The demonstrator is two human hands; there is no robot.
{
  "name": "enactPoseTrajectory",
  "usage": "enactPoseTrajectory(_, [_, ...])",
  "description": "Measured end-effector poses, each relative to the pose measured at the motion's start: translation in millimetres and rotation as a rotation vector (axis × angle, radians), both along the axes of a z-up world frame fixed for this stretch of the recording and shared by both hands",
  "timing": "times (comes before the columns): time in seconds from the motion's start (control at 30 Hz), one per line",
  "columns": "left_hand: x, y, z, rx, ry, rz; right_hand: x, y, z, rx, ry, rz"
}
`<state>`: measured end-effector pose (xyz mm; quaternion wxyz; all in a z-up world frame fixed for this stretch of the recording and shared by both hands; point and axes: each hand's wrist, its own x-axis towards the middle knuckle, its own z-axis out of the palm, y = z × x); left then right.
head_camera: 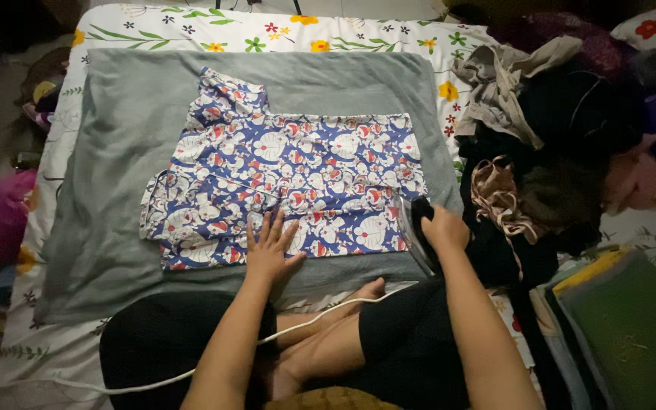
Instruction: The person irons a patterned shirt laid out on a grey towel on a bed. They use an electric iron to smooth the fabric, then fold the shirt into a compact stack and iron the folded bundle.
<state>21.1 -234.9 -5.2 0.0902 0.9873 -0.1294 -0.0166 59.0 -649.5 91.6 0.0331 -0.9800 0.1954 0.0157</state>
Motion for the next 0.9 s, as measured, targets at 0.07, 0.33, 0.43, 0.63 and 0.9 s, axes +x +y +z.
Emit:
enactPoseTrajectory(0.07, [-2.7,-0.1,-1.6,0.008,0.018,-0.001,-4.5,3.1,5.9,0.056,0.049,0.088])
enactPoseTrajectory(0.33, [0.5,-0.7,-5.7,-0.023,0.025,0.013,-7.0,64.9,-3.5,0.004,0.046,0.478])
enactPoseTrajectory(0.43, [0.1,-0.6,-6.3,-0.004,0.028,0.007,-2.8,63.4,0.4,-0.004,0.027,0.374])
enactPoseTrajectory(0.63, [5.1,-1.5,-11.3,0.004,0.001,-0.006,5.3,16.7,-7.1,-0.017,0.013,0.025])
enactPoseTrajectory(0.9, [-2.0,-1.8,8.3,0.013,0.058,0.017,3.8,-2.4,-1.4,0.087,0.044,0.126])
